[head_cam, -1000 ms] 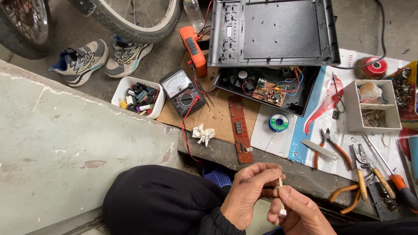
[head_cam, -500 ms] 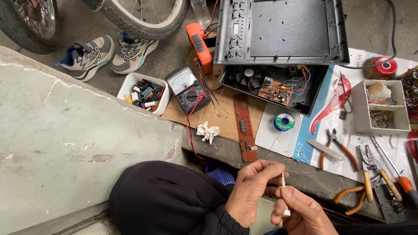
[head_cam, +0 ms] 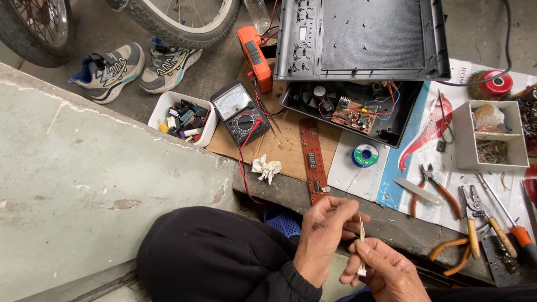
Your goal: Repairing an electronic device by soldering components onto a circuit board and testing connections with a multimeter.
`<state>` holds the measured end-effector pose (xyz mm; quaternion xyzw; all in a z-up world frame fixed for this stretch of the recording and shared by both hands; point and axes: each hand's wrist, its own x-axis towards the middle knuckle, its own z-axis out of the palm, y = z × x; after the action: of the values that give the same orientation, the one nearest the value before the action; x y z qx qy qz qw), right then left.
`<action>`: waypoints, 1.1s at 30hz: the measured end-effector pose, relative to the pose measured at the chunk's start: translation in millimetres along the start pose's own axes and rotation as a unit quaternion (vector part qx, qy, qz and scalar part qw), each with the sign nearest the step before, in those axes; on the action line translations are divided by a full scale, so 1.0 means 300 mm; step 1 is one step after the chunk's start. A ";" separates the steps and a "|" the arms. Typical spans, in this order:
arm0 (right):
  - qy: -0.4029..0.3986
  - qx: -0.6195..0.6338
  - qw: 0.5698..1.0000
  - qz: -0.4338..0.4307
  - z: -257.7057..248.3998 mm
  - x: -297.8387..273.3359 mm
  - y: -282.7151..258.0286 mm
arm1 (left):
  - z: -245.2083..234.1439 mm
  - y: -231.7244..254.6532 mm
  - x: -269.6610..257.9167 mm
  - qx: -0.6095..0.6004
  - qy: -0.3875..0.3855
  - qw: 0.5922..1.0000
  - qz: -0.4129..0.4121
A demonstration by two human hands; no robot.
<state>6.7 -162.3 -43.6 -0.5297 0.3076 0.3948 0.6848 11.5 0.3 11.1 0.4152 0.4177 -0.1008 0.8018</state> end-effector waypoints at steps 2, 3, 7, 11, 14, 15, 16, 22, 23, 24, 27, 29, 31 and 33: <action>-0.010 0.016 1.000 -0.016 -0.022 0.023 0.026 | 0.008 0.022 -0.002 -0.006 0.019 1.000 0.002; -0.021 0.033 0.999 -0.033 -0.032 0.035 0.038 | 0.012 0.035 -0.002 -0.011 0.038 0.999 0.006; -0.035 0.058 0.997 -0.044 -0.081 0.077 0.061 | -0.022 -0.009 -0.008 0.030 -0.010 0.999 0.012; -0.041 0.099 0.994 -0.034 -0.106 0.092 0.064 | -0.020 -0.035 -0.030 0.000 -0.091 0.995 -0.040; -0.026 0.120 0.992 -0.030 -0.094 0.081 0.054 | -0.015 -0.033 -0.038 0.001 -0.125 0.991 -0.042; -0.026 0.126 0.991 -0.033 -0.091 0.080 0.054 | -0.014 -0.026 -0.043 0.010 -0.124 0.991 -0.044; -0.026 0.125 0.991 -0.033 -0.086 0.074 0.047 | -0.014 -0.029 -0.040 0.008 -0.124 0.991 -0.044; -0.053 0.112 0.990 -0.067 -0.071 0.056 0.047 | -0.015 -0.034 -0.035 0.012 -0.128 0.991 -0.044; -0.037 0.072 0.992 -0.096 -0.050 0.041 0.038 | -0.014 -0.034 -0.034 0.030 -0.122 0.991 -0.040; -0.022 0.032 0.992 -0.124 -0.030 0.026 0.028 | -0.011 -0.035 -0.032 0.047 -0.116 0.991 -0.037; 0.087 0.011 0.989 -0.120 -0.019 0.045 0.042 | 0.002 -0.018 -0.040 0.074 -0.103 0.991 -0.035; 0.087 0.010 0.987 -0.135 -0.016 0.045 0.043 | 0.004 -0.047 -0.020 0.061 -0.100 0.993 -0.034; 0.087 0.010 0.985 -0.149 -0.009 0.038 0.035 | 0.005 -0.060 -0.010 0.048 -0.097 0.994 -0.034; 0.088 -0.006 0.988 -0.125 0.003 0.024 0.017 | 0.002 -0.058 -0.011 0.038 -0.089 0.994 -0.053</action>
<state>5.7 -159.3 -51.9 -0.6006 0.2960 0.2595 0.6959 1.0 -11.9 3.6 0.4119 0.3621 -0.1950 0.8132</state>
